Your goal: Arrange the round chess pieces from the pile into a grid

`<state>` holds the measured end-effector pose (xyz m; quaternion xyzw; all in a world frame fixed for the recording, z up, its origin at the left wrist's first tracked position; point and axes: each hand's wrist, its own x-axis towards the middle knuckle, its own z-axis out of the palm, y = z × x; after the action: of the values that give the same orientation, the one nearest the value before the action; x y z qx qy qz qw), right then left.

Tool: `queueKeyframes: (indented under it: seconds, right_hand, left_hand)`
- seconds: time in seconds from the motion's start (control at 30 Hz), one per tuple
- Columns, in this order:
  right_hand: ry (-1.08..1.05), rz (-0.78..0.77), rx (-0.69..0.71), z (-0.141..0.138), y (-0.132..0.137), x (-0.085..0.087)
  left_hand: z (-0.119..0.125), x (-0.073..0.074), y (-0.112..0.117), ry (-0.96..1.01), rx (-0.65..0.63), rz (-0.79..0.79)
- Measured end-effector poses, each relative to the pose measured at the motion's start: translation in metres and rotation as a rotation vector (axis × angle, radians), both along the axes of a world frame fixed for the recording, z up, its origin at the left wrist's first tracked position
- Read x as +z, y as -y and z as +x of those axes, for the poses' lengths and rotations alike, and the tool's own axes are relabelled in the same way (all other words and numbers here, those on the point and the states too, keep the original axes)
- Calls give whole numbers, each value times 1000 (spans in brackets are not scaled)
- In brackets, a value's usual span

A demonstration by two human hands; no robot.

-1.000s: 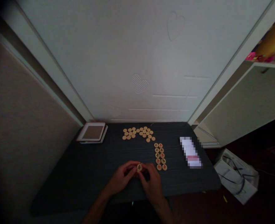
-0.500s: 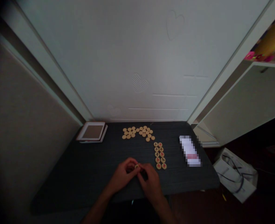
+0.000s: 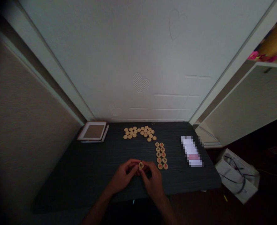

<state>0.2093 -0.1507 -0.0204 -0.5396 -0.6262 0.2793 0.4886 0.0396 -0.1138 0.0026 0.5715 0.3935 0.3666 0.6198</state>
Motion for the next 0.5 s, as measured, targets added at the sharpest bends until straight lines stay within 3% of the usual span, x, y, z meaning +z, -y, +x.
queueKeyframes:
  seconds: [0.5]
  right_hand:
    - [-38,-16,28,1,-1,3]
  left_hand:
    - [1,-3,0,-47,21,31]
